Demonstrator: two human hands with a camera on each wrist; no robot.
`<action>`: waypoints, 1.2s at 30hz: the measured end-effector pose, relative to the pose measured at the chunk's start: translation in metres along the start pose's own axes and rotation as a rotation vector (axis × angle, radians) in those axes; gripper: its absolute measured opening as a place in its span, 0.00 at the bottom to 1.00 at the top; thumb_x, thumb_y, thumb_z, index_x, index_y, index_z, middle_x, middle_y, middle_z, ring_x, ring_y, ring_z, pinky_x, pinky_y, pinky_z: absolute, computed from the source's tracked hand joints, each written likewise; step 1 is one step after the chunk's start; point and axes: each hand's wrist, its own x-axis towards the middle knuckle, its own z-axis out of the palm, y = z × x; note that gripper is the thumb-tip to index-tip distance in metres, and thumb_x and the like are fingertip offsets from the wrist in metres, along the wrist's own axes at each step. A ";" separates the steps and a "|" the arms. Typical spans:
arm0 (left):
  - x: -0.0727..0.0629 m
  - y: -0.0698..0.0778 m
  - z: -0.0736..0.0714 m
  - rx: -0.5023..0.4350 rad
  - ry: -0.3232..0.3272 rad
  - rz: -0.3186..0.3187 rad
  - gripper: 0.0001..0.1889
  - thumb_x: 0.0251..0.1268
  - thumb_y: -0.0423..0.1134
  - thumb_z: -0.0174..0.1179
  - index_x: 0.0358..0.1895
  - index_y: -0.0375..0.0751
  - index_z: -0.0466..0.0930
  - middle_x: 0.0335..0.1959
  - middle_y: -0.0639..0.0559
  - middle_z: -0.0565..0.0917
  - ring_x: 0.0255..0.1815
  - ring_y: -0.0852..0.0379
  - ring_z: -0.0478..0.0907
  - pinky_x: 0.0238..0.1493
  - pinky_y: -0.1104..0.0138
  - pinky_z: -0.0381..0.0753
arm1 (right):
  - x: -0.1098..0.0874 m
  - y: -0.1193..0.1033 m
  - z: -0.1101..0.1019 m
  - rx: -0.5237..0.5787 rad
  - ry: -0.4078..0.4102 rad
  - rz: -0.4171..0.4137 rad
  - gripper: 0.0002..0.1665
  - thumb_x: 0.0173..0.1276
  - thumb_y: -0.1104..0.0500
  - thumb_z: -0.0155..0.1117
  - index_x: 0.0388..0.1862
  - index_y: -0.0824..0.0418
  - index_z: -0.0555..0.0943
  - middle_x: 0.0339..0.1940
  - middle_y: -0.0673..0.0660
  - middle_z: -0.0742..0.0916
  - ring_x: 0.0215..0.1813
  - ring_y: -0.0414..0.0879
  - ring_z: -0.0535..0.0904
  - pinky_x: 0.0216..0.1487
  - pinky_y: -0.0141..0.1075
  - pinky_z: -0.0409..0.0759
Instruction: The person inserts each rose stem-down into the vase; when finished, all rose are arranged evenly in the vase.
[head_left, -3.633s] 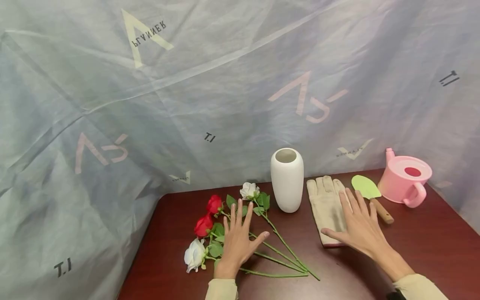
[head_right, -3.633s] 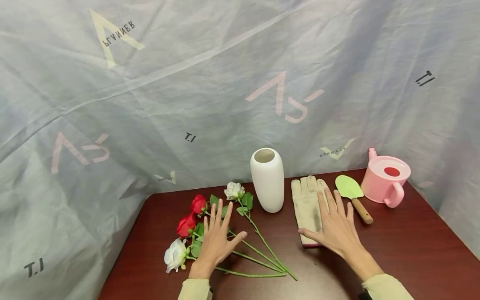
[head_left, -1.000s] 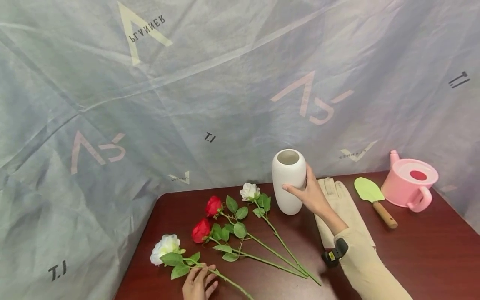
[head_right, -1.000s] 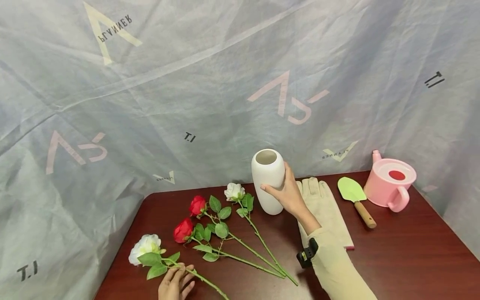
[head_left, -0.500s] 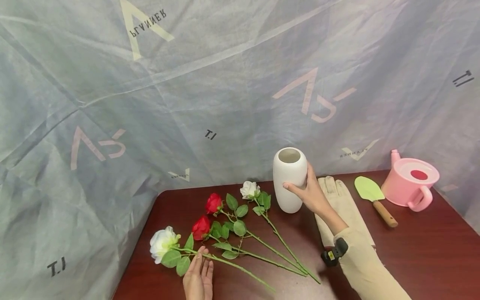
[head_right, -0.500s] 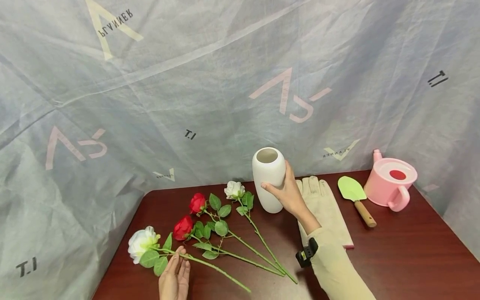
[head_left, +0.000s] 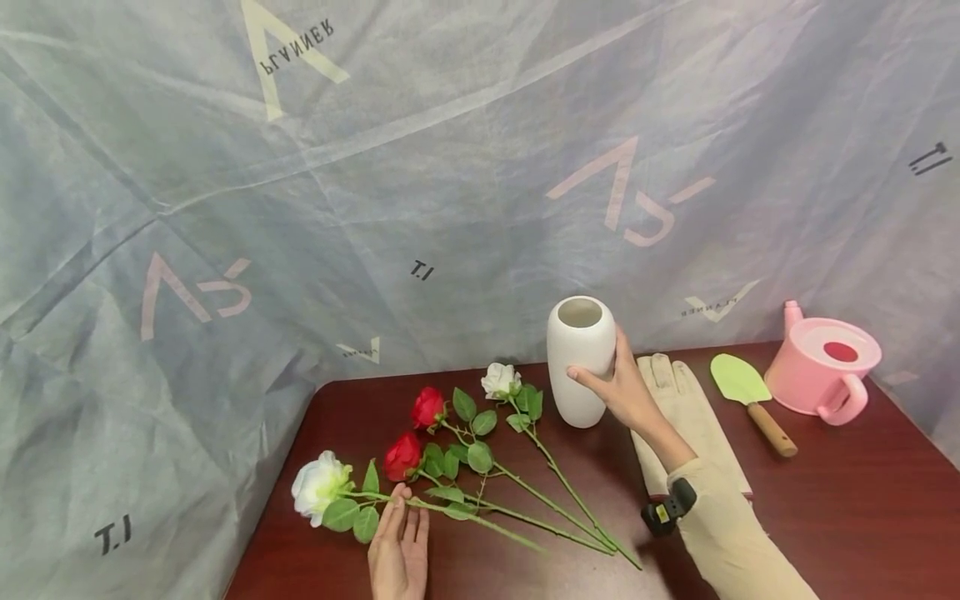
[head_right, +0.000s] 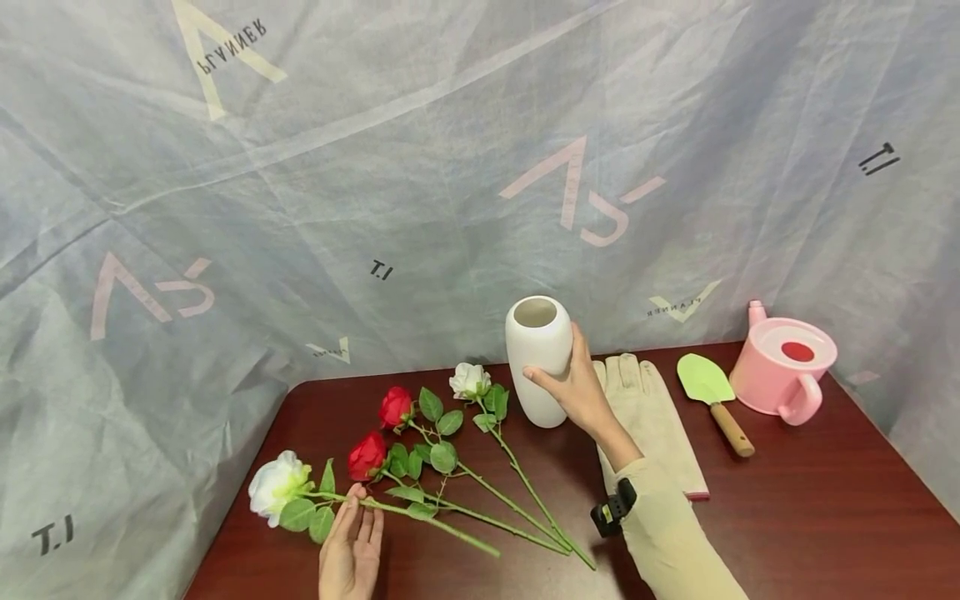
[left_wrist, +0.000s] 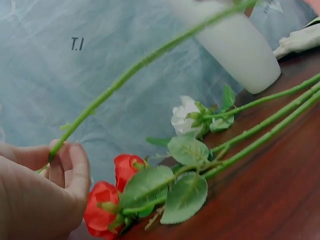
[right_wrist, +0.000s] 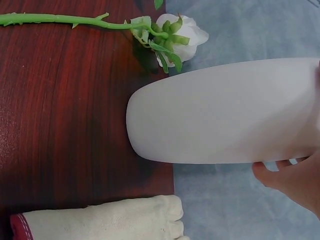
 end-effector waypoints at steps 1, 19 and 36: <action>0.000 0.001 0.002 -0.012 0.000 0.009 0.11 0.66 0.40 0.57 0.50 0.47 0.79 0.45 0.55 0.77 0.50 0.61 0.71 0.54 0.69 0.71 | 0.000 0.000 0.000 -0.005 -0.001 0.002 0.57 0.59 0.63 0.69 0.74 0.60 0.40 0.68 0.67 0.59 0.63 0.63 0.61 0.57 0.60 0.61; 0.007 0.015 0.045 -0.342 0.020 0.178 0.07 0.64 0.33 0.58 0.43 0.36 0.81 0.41 0.45 0.82 0.46 0.52 0.81 0.52 0.65 0.74 | -0.003 0.001 0.001 -0.038 0.003 0.010 0.57 0.59 0.62 0.69 0.74 0.61 0.40 0.68 0.68 0.59 0.64 0.63 0.60 0.59 0.61 0.59; 0.018 0.024 0.104 -0.385 -0.050 0.254 0.07 0.65 0.33 0.58 0.42 0.34 0.81 0.42 0.43 0.82 0.46 0.50 0.81 0.52 0.64 0.74 | -0.002 0.001 0.000 -0.027 0.004 0.001 0.56 0.59 0.62 0.69 0.74 0.60 0.41 0.68 0.67 0.59 0.64 0.62 0.61 0.58 0.60 0.60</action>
